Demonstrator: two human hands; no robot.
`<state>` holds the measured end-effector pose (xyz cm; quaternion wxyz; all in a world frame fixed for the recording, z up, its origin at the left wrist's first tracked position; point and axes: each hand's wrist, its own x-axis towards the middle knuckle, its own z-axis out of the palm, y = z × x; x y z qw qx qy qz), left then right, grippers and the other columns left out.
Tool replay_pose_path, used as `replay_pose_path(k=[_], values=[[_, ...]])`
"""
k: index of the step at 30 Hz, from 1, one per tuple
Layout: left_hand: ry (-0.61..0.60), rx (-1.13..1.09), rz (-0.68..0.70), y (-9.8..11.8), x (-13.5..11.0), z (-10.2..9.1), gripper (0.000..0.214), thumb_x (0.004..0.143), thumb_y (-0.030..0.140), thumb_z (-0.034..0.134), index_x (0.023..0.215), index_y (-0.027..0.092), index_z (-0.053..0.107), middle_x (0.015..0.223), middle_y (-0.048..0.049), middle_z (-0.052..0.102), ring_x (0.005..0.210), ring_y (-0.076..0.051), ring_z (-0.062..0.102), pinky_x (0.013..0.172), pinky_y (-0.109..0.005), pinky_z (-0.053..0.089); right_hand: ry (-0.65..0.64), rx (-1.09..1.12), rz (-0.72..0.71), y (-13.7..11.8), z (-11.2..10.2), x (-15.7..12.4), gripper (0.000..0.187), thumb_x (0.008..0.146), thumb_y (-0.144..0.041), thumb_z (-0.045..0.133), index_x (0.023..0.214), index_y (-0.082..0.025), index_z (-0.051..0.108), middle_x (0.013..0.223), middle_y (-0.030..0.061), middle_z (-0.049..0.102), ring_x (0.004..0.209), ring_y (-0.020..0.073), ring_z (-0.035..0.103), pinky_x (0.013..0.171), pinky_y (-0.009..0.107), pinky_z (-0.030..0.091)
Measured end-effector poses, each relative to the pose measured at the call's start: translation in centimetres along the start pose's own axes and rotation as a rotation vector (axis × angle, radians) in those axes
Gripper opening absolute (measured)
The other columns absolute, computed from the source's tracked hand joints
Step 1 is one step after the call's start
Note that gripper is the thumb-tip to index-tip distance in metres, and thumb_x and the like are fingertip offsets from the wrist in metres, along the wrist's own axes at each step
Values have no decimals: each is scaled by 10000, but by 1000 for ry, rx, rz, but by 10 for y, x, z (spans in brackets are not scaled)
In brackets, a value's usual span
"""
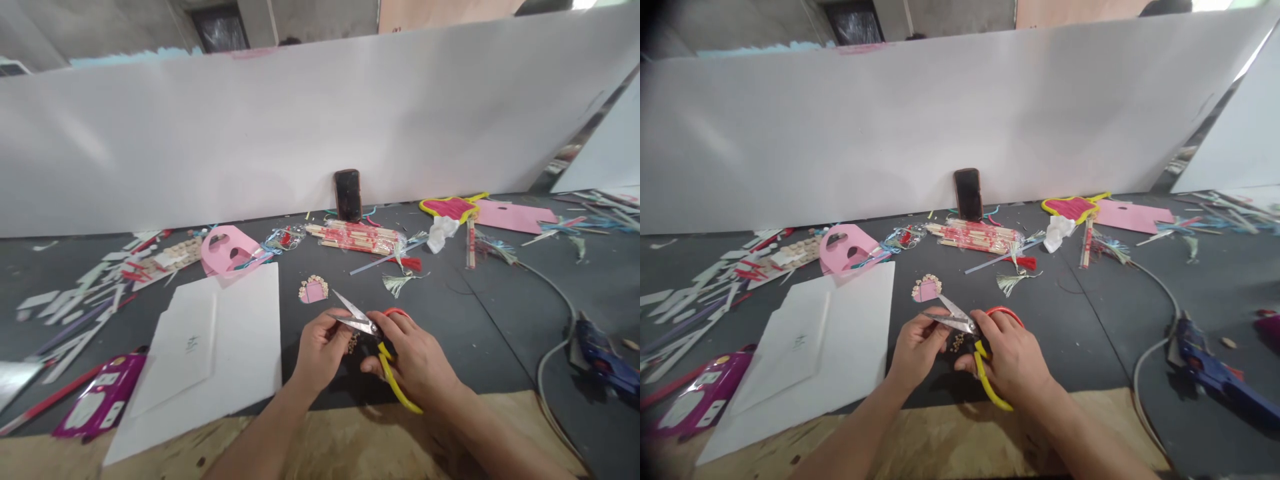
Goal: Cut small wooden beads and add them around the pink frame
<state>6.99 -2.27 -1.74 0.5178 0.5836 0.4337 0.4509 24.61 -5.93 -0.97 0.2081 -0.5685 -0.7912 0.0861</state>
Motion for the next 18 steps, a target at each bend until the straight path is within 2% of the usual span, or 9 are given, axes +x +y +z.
replay_pose_path(k=[6, 10, 14, 18], values=[[-5, 21, 100, -6, 3, -3, 158, 820, 295, 588, 787, 157, 659, 770, -23, 613, 601, -107, 536, 520, -195, 416, 0, 7, -58, 0, -2, 0, 613, 824, -645, 474, 1221, -178, 485, 1018, 125, 611, 918, 253, 606, 749, 357, 506], [-4, 48, 123, -7, 3, -2, 151, 832, 275, 574, 762, 166, 651, 793, -34, 625, 687, -134, 584, 550, -202, 433, -19, -60, -37, -1, 0, -2, 630, 837, -645, 449, 1247, -167, 466, 1022, 132, 610, 895, 261, 616, 725, 367, 511], [1, 91, 132, -6, 3, -2, 141, 832, 249, 564, 754, 168, 649, 792, -38, 626, 708, -145, 597, 558, -210, 443, -52, -69, -15, -2, 1, -4, 621, 851, -627, 441, 1260, -160, 455, 1005, 129, 614, 864, 264, 626, 706, 370, 512], [2, 132, 140, -6, 2, -2, 139, 840, 233, 546, 772, 169, 648, 808, -39, 631, 680, -135, 590, 547, -205, 438, -76, -41, 1, -3, 1, -4, 528, 887, -571, 425, 1232, -174, 469, 974, 113, 625, 825, 237, 633, 683, 331, 501]])
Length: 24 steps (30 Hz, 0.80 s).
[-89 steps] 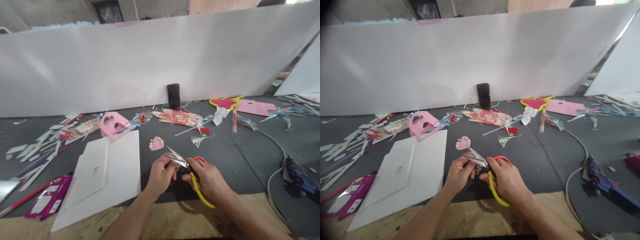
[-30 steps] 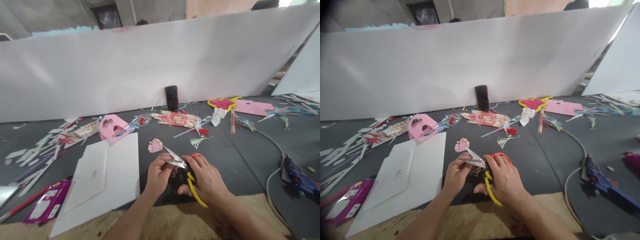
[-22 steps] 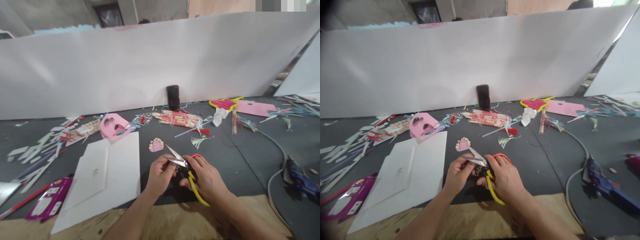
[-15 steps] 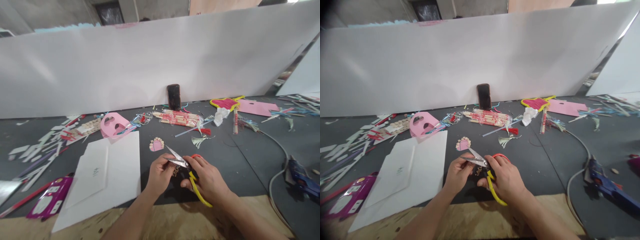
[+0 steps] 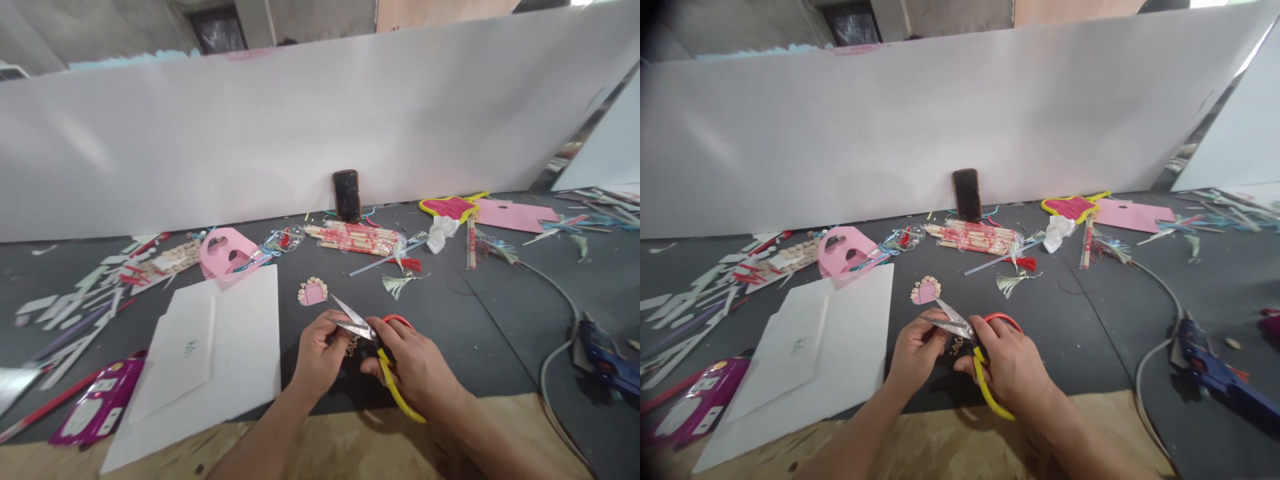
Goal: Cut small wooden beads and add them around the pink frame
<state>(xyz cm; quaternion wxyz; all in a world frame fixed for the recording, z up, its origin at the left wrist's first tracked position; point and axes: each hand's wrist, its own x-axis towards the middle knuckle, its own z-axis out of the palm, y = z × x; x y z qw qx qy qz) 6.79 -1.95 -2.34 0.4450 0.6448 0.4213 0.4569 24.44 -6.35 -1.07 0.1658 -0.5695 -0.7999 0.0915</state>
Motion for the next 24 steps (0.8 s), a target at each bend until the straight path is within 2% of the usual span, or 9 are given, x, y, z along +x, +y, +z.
replay_pose_path(k=[6, 11, 15, 18, 24], values=[[-30, -28, -37, 4, -4, 3, 169, 862, 256, 517, 792, 161, 639, 743, -18, 616, 530, -93, 541, 515, -198, 439, 24, -11, -1, 0, 1, -1, 437, 926, -536, 363, 1154, -186, 493, 901, 91, 636, 776, 228, 636, 637, 310, 470], [-55, -69, -68, 4, -4, 4, 179, 866, 262, 512, 789, 158, 636, 739, -20, 612, 539, -101, 566, 531, -203, 457, 11, 1, 7, -1, -2, 0, 368, 934, -497, 374, 1090, -192, 510, 843, 73, 633, 737, 215, 627, 612, 292, 440], [-45, -65, -42, 4, -2, 3, 182, 860, 252, 516, 762, 163, 640, 689, -8, 593, 532, -105, 560, 526, -206, 447, -11, 35, 4, 0, -3, 0, 351, 919, -500, 406, 1061, -200, 519, 844, 72, 641, 728, 209, 626, 609, 281, 431], [-25, -43, 0, 7, -2, 2, 216, 856, 247, 517, 689, 166, 627, 658, -4, 585, 564, -116, 572, 553, -209, 448, -26, 89, -8, 1, -3, -1, 346, 930, -490, 367, 1020, -197, 526, 810, 65, 647, 676, 195, 628, 569, 268, 424], [-31, -62, -106, 10, -1, 1, 212, 869, 319, 517, 767, 176, 636, 659, 6, 612, 565, -117, 588, 578, -215, 449, 28, 58, -13, 3, -1, 1, 399, 888, -515, 444, 1134, -206, 505, 963, 79, 664, 794, 218, 651, 614, 285, 454]])
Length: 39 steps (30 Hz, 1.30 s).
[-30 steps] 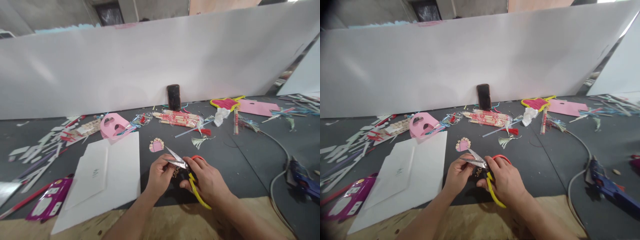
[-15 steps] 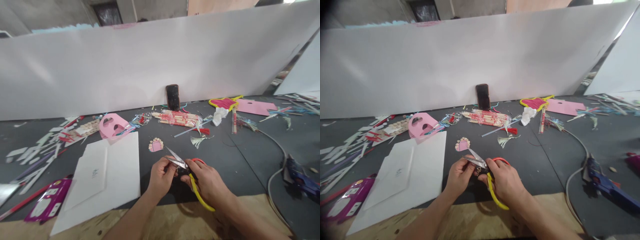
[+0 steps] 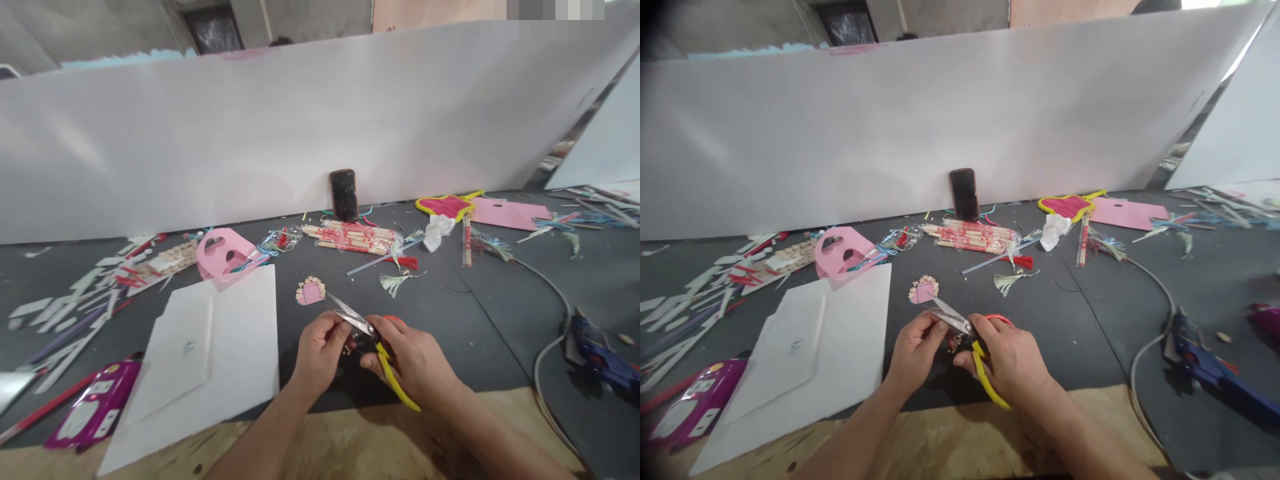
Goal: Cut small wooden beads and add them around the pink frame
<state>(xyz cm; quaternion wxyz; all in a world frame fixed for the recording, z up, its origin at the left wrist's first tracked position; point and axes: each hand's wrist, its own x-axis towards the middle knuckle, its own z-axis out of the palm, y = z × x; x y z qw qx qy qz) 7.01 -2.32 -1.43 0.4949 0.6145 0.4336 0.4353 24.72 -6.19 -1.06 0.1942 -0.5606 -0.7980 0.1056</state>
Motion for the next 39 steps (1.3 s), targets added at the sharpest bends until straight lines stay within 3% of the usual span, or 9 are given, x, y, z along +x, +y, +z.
replay_pose_path(k=[5, 10, 16, 19, 22, 27, 31, 35, 39], values=[[128, -52, -93, -10, 8, -2, 227, 868, 378, 523, 829, 176, 620, 705, 0, 644, 574, -113, 571, 606, -227, 431, 77, -96, 201, 19, 2, 6, 366, 891, -479, 443, 1156, -238, 522, 944, 53, 671, 804, 208, 651, 615, 284, 453], [166, -100, -104, -11, 10, -3, 260, 868, 410, 528, 826, 175, 629, 608, 19, 595, 567, -102, 529, 588, -213, 385, 70, -225, 415, 46, -5, 11, 501, 841, -392, 521, 1294, -201, 429, 959, 59, 672, 877, 226, 639, 690, 299, 465], [321, -273, -123, -12, 15, -9, 245, 835, 414, 586, 785, 177, 626, 637, 28, 580, 560, -72, 481, 586, -191, 365, 26, -367, 503, 59, -15, 12, 449, 835, -348, 540, 1234, -147, 488, 1075, 113, 656, 1002, 263, 602, 847, 342, 437], [411, -387, -100, -13, 20, -15, 243, 801, 415, 625, 774, 174, 622, 755, 15, 609, 557, -56, 472, 586, -189, 382, 3, -421, 499, 55, -20, 11, 420, 863, -358, 514, 1219, -133, 523, 1087, 150, 649, 996, 289, 603, 852, 375, 429], [445, -474, -110, -13, 24, -19, 257, 773, 421, 653, 762, 165, 623, 667, 24, 568, 542, -61, 460, 572, -191, 394, -60, -452, 457, 50, -31, 12, 387, 846, -368, 556, 1156, -139, 589, 998, 163, 677, 926, 303, 626, 814, 397, 438], [438, -549, -114, -10, 24, -20, 254, 758, 417, 665, 747, 167, 621, 662, 30, 561, 537, -56, 448, 566, -187, 406, -119, -412, 346, 40, -46, 39, 214, 878, -285, 527, 1034, -201, 648, 967, 104, 688, 889, 252, 639, 765, 353, 451], [419, -546, -105, -9, 23, -20, 262, 763, 412, 659, 754, 154, 614, 777, -1, 607, 543, -48, 445, 556, -185, 411, -129, -314, 239, 33, -29, 84, 182, 926, -276, 476, 1042, -227, 607, 1001, 18, 670, 908, 139, 617, 779, 245, 454], [421, -542, -123, -10, 24, -20, 269, 758, 416, 659, 785, 153, 612, 783, -5, 613, 537, -49, 447, 548, -188, 403, -149, -297, 268, 36, 0, 117, 254, 914, -349, 528, 1072, -160, 587, 1052, 54, 621, 897, 169, 607, 786, 369, 506], [394, -541, -125, -12, 24, -19, 266, 769, 412, 649, 798, 149, 622, 788, -4, 605, 533, -42, 449, 545, -186, 399, -153, -302, 306, 43, 14, 130, 295, 908, -351, 540, 1139, -170, 562, 1133, 69, 589, 946, 186, 597, 803, 396, 511]])
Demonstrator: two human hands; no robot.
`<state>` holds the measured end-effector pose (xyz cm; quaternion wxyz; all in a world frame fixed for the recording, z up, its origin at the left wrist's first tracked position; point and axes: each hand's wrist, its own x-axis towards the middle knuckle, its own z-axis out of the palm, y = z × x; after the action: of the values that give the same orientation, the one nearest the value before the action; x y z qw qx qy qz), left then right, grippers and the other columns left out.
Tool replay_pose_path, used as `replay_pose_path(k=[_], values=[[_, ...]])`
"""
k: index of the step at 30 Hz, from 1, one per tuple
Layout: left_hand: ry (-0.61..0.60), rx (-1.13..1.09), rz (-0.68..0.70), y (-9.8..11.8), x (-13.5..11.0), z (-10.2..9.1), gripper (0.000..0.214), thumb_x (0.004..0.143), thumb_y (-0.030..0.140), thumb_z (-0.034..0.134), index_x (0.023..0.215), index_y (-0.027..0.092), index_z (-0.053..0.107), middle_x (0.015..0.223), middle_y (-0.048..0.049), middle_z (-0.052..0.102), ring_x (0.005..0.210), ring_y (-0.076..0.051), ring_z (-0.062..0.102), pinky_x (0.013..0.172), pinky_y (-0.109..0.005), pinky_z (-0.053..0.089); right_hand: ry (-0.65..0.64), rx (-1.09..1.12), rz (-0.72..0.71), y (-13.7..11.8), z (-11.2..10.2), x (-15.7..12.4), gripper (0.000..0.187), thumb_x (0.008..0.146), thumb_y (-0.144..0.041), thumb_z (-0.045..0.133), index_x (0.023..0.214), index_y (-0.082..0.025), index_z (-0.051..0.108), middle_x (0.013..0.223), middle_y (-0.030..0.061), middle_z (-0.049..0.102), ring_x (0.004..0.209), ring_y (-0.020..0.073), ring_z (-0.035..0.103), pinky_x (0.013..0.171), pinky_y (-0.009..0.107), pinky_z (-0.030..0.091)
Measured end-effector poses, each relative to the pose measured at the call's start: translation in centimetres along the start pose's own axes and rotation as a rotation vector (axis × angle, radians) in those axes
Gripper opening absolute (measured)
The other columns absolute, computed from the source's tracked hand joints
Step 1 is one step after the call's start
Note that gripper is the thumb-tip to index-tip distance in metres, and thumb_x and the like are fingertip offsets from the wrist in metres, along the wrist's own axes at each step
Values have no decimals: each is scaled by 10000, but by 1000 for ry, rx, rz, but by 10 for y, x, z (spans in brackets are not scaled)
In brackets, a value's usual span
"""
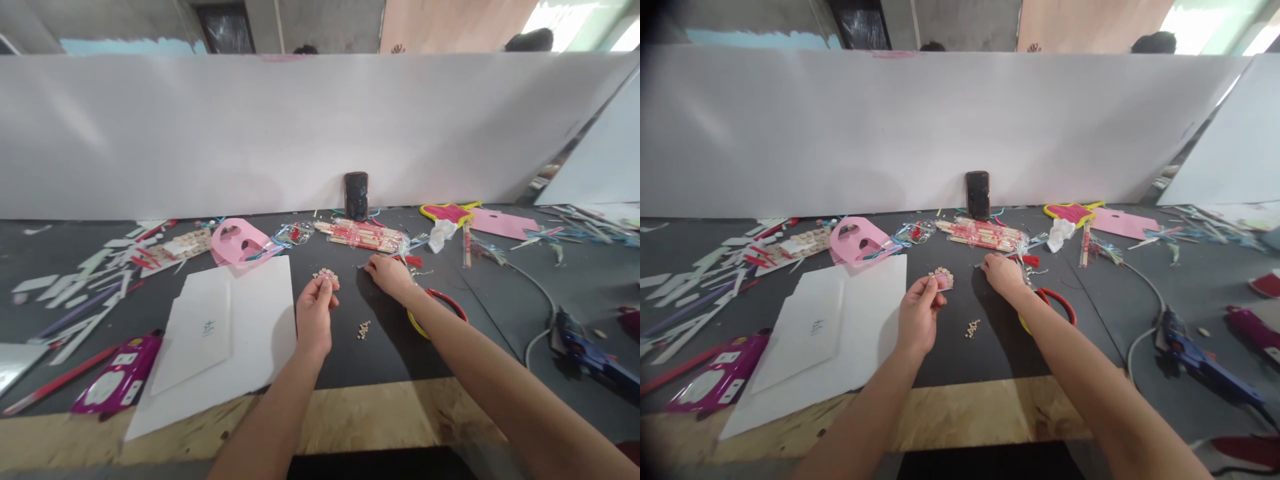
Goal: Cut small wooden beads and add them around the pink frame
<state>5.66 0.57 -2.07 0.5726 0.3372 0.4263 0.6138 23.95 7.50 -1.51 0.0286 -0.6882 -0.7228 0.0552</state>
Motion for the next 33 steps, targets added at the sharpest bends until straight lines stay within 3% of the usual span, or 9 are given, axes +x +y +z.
replay_pose_path(k=[5, 10, 14, 20, 23, 27, 33], values=[[-14, 23, 4, -1, -1, 1, 256, 777, 406, 639, 800, 151, 623, 781, -3, 599, 531, -47, 447, 537, -188, 389, -8, 37, -67, -3, -6, -13, 294, 904, -353, 547, 1126, -162, 566, 1109, 65, 597, 928, 183, 601, 794, 393, 513], [-23, 15, -4, 1, -3, 3, 266, 773, 408, 641, 816, 147, 617, 788, -5, 603, 533, -46, 448, 543, -188, 388, -11, 125, -252, -16, -10, -69, 143, 933, -229, 474, 952, -160, 598, 911, 27, 629, 826, 133, 592, 756, 287, 469], [-51, 43, 12, 3, -7, 6, 271, 768, 424, 636, 792, 156, 606, 767, 2, 600, 531, -52, 445, 537, -190, 385, -4, 170, -358, -21, -4, -100, 163, 912, -166, 468, 849, -185, 617, 844, 32, 631, 828, 141, 569, 755, 250, 431], [-65, 90, 47, 2, -11, 9, 264, 764, 423, 634, 746, 161, 610, 749, 7, 592, 529, -61, 440, 535, -196, 382, 55, 202, -408, -18, 2, -103, 240, 923, -140, 412, 896, -187, 645, 849, 46, 645, 826, 154, 575, 767, 274, 442], [-69, 89, 59, 2, -10, 9, 269, 767, 429, 630, 754, 161, 607, 754, 3, 588, 534, -63, 443, 534, -195, 382, 89, 191, -411, -23, 2, -110, 175, 907, -265, 505, 1011, -198, 627, 943, 57, 642, 884, 179, 560, 805, 306, 446], [-69, 60, 62, 6, -11, 10, 256, 777, 417, 618, 768, 164, 587, 765, 10, 575, 540, -58, 440, 548, -190, 385, 143, 148, -372, -35, 5, -119, 550, 699, -550, 702, 1102, -196, 581, 1117, 104, 583, 981, 266, 510, 833, 401, 443], [-127, 44, 58, 20, -20, 18, 245, 780, 404, 621, 761, 162, 593, 806, -4, 585, 556, -56, 451, 580, -199, 407, 200, 119, -303, -32, 11, -109, 171, 857, -319, 581, 960, -183, 602, 963, 101, 607, 928, 253, 526, 833, 401, 433]])
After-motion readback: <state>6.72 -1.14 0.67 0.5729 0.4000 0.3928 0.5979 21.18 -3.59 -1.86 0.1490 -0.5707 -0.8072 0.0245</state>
